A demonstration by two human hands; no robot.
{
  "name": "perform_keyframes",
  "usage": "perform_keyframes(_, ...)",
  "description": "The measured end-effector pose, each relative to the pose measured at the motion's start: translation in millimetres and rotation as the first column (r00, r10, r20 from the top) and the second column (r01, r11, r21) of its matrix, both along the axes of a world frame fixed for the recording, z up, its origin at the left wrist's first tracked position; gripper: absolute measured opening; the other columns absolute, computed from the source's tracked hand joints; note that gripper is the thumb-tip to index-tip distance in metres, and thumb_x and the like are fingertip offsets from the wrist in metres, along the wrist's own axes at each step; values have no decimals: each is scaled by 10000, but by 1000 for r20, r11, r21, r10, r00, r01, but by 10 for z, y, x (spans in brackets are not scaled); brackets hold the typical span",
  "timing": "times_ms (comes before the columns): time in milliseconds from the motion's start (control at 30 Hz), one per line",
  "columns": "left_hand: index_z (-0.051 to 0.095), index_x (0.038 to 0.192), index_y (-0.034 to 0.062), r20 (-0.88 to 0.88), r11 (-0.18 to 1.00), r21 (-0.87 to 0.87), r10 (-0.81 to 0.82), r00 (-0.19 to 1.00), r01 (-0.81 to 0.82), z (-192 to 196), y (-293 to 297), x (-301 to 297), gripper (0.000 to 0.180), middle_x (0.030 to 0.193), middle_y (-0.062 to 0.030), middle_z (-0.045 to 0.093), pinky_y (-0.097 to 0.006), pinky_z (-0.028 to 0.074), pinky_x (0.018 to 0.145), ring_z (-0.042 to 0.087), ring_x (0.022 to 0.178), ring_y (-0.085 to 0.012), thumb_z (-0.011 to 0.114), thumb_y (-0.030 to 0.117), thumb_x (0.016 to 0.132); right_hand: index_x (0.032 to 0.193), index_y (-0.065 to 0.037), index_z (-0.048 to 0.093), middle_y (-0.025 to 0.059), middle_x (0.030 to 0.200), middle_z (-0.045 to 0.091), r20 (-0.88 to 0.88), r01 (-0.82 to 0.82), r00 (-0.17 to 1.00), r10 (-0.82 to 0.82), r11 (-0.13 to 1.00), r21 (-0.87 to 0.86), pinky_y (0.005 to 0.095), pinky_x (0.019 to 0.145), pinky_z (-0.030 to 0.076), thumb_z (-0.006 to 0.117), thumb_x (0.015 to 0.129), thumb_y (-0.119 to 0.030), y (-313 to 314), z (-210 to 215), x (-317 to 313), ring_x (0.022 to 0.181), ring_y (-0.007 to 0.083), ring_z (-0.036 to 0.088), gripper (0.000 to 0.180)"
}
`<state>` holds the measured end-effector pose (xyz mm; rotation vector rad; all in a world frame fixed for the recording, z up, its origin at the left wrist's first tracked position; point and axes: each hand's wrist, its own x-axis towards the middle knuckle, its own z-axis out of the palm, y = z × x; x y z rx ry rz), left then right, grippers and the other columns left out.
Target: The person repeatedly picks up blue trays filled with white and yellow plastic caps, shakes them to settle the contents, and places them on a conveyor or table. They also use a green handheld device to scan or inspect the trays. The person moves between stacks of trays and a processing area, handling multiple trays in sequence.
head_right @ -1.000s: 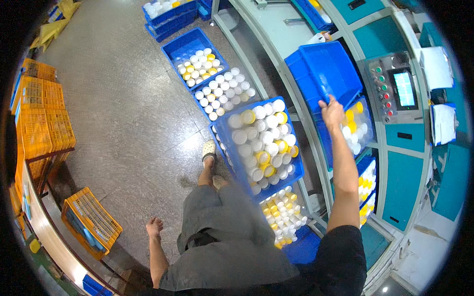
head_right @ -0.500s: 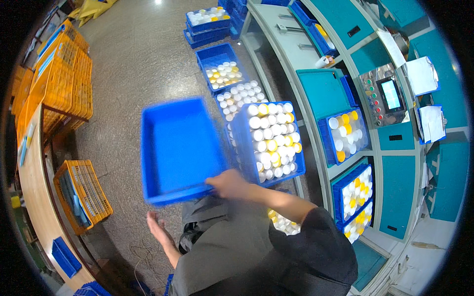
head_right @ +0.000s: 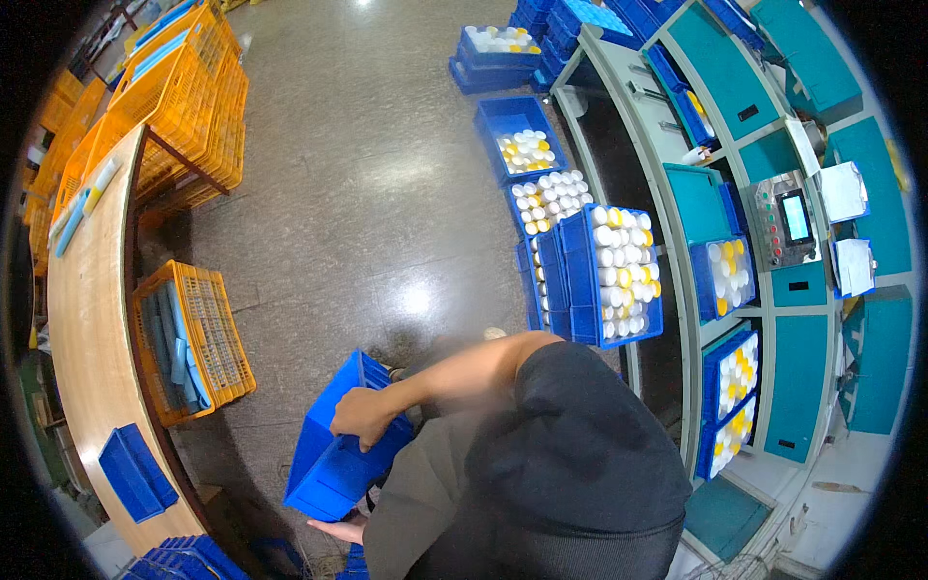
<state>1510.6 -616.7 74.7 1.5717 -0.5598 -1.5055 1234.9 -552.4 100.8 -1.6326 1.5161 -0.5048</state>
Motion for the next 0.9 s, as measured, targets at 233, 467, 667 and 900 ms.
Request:
perform_keyframes(233, 411, 1424, -6, 19, 995, -97, -16, 1000, 18, -67, -1074, 301, 705, 1439, -221, 443, -487, 362, 1097, 456, 1293, -369, 428, 535, 972, 1046, -45, 604, 154, 794, 681, -47, 30, 998, -30, 1000, -5, 468, 694, 515, 785, 757, -267, -828, 258, 328, 805, 360, 674, 407)
perform_keyframes(467, 589, 1191, -1, -243, 949, -290, 50, 969, -121, 182, -1797, 394, 517, 1146, -154, 614, -436, 478, 962, 574, 1105, -269, 459, 439, 953, 975, -88, 569, 113, 748, 630, -34, -32, 999, 26, 982, -188, 455, 618, 503, 647, 884, -237, -1393, 474, 397, 740, 299, 650, 191)
perform_keyframes(667, 526, 1349, -16, -115, 929, -299, 190, 975, -216, 215, -3053, 284, 529, 1310, -151, 576, -413, 458, 989, 563, 1168, -269, 551, 345, 963, 841, -79, 634, 63, 694, 615, -127, -76, 992, -16, 729, -681, 387, 584, 477, 648, 653, -89, -2843, 230, 220, 626, 245, 630, 189)
perform_keyframes(900, 520, 1346, -2, -119, 983, -73, 159, 980, -169, -7, -4327, 683, 484, 1292, -184, 590, -393, 487, 959, 570, 1200, -294, 560, 325, 991, 888, -112, 664, 83, 696, 637, -465, -458, 863, 198, 694, -556, 406, 630, 476, 634, 670, -27, -5577, 95, -423, 667, 282, 643, 236)
